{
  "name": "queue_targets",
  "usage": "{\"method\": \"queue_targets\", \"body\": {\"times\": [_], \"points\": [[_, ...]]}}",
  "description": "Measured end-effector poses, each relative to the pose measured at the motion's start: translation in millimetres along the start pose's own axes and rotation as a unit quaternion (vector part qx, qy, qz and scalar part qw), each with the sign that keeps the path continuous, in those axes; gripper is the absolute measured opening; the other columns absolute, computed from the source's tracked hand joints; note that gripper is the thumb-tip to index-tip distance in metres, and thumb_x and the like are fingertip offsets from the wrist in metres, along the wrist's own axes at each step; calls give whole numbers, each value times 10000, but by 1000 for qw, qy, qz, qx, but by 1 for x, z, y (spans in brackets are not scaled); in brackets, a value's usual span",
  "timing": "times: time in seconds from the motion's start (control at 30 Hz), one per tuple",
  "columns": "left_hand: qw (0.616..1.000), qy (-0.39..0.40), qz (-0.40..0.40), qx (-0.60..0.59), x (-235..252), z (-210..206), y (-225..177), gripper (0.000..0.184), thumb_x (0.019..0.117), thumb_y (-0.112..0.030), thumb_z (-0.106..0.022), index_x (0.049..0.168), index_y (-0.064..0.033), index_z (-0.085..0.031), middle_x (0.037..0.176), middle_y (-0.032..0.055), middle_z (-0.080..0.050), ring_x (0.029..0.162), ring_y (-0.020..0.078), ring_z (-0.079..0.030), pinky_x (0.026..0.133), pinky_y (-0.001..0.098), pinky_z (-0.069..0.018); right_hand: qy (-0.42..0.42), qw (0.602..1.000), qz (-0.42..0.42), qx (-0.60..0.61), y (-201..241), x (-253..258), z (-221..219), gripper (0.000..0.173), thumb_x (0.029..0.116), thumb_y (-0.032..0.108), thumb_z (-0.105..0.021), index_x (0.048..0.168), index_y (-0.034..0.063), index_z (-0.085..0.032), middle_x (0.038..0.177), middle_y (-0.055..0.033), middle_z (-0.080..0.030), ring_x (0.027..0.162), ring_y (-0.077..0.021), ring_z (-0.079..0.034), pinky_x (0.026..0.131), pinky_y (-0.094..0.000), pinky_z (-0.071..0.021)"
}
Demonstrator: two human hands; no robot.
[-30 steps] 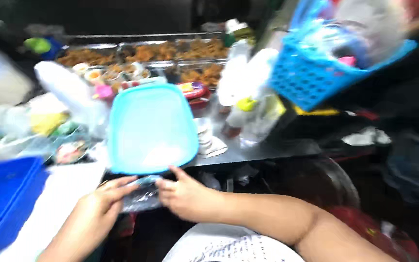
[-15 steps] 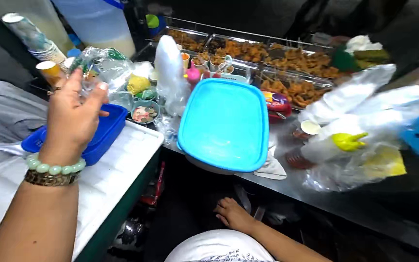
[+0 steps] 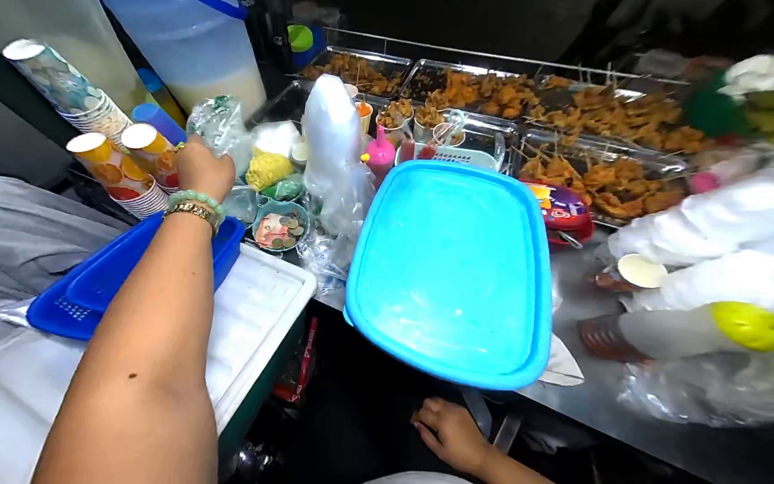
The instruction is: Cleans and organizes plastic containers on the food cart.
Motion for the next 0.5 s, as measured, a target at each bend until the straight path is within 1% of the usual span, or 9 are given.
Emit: {"method": "queue_targets", "body": {"times": [0.07,0.13,0.2,0.27,0.33,0.37,0.4,0.43,0.5], "points": [[997,23,7,77,9,-12,9,698,1047,-410,-540,1440,153,-417,1428,424,-445,1363,567,-428,1100,707,-330,-31,999,14,0,-3,-3,-1,199,925,206,-636,936,96,-801,896,-101,-751,856,-283,-747,727,-482,-622],[979,61,4,193,13,-28,25,824,1037,-569,-470,1392,175,-471,1464,452,-386,1385,620,-358,1092,788,-247,-45,999,18,3,-3,-3,-1,187,907,209,-648,909,103,-802,860,-90,-747,814,-269,-747,690,-470,-621],[953,89,15,289,17,-44,45,786,1045,-561,-454,1324,167,-554,1474,450,-379,1427,626,-275,1105,823,-112,-34,999,12,12,-3,-3,0,187,911,210,-649,912,102,-800,854,-94,-742,809,-272,-746,687,-487,-619],[935,77,21,345,19,-52,57,658,1060,-458,-497,1261,159,-607,1441,429,-439,1444,597,-274,1117,817,-64,-33,999,13,6,-3,-2,0,200,914,237,-642,906,117,-803,843,-77,-741,791,-253,-744,678,-480,-619],[935,19,-9,354,16,-51,48,471,1013,-217,-606,1235,199,-586,1431,432,-441,1429,596,-296,1121,810,-104,-36,999,16,-3,-3,-2,1,204,909,248,-639,891,129,-803,832,-65,-741,777,-236,-743,672,-467,-619],[939,-11,-41,341,13,-50,39,428,965,-78,-618,1265,217,-540,1457,429,-406,1424,597,-295,1126,796,-131,-36,999,16,-4,-2,-2,2,201,908,243,-642,894,125,-804,831,-70,-740,776,-239,-742,672,-469,-619],[943,-23,-87,321,9,-50,28,442,942,-4,-611,1305,220,-496,1468,432,-384,1406,615,-305,1123,788,-158,-36,999,16,-3,0,-2,3,198,907,236,-644,894,120,-804,827,-76,-737,771,-245,-741,669,-472,-618],[945,-14,-139,296,5,-55,20,432,937,19,-612,1305,213,-495,1449,440,-396,1375,636,-327,1107,786,-191,-41,999,17,-6,0,-2,3,201,905,237,-641,890,121,-803,821,-74,-736,764,-243,-741,663,-465,-618],[932,69,-219,280,-1,-76,13,313,941,35,-605,1219,178,-587,1349,422,-498,1306,626,-420,1058,765,-304,-46,999,17,-10,1,-2,3,203,903,241,-636,880,126,-802,815,-69,-736,755,-233,-740,654,-453,-617]]}}
Point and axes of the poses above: each hand's wrist, its own x-axis towards the middle knuckle, its own z-axis out of the back of the hand, y = z × x, the point moved 4 cm from there along x, towards the middle knuckle
